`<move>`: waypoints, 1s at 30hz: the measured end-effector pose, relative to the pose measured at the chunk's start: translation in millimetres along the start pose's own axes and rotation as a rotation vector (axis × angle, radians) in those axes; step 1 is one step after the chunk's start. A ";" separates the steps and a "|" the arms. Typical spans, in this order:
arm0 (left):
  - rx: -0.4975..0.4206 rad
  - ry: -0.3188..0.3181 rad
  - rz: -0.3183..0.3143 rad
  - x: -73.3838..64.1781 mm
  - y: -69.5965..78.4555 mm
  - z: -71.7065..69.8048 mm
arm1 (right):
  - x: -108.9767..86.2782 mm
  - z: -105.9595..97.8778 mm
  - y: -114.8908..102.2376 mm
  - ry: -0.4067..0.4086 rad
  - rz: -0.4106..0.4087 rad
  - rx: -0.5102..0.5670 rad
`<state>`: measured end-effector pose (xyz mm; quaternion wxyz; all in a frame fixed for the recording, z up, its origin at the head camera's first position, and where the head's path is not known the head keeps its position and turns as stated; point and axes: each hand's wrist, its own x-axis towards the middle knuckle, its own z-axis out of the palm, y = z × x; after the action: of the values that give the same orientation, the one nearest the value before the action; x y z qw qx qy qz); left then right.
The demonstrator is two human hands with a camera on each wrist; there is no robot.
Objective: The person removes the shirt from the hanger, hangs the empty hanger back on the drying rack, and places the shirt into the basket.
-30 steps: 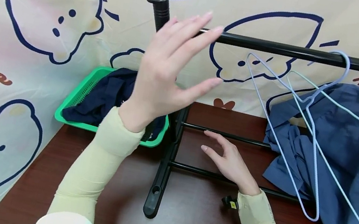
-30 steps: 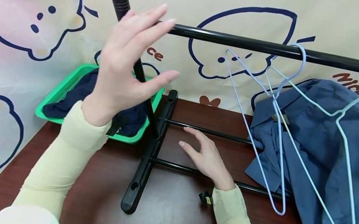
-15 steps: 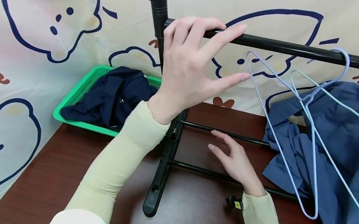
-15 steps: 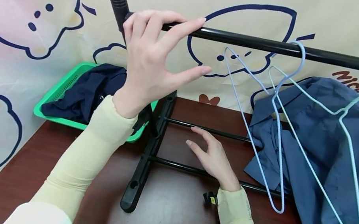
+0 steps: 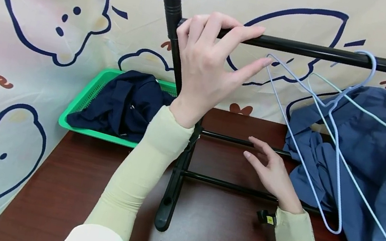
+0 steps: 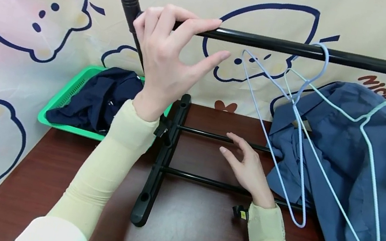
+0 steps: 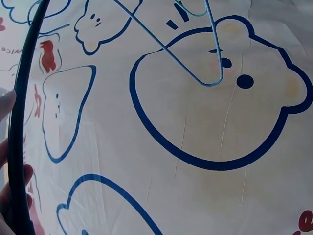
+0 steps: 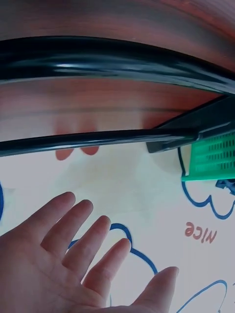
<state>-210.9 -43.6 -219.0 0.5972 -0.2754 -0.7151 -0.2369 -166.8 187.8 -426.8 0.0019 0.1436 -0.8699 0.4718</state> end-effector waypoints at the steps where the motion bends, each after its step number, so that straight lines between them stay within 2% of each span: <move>1: 0.000 0.000 -0.005 0.1 -0.1 0.6 | -0.9 -2.0 0.9 0.009 -0.001 0.000; 10: 0.003 0.027 -0.026 0.6 0.5 4.0 | -9.0 -18.5 12.4 0.092 -0.010 -0.044; 17: 0.006 0.026 -0.042 1.2 0.7 3.5 | -12.9 -33.5 17.2 0.140 0.012 -0.028; 22: 0.004 0.020 -0.048 1.1 0.9 2.7 | -19.3 -46.4 18.9 0.185 0.008 -0.101; 30: -0.007 0.016 -0.056 1.6 1.1 2.8 | -27.7 -67.0 18.9 0.238 0.087 -0.126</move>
<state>-212.4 -40.7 -217.9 0.5954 -0.2554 -0.7167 -0.2580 -153.9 259.4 -409.0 0.0935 0.0485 -0.8968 0.4298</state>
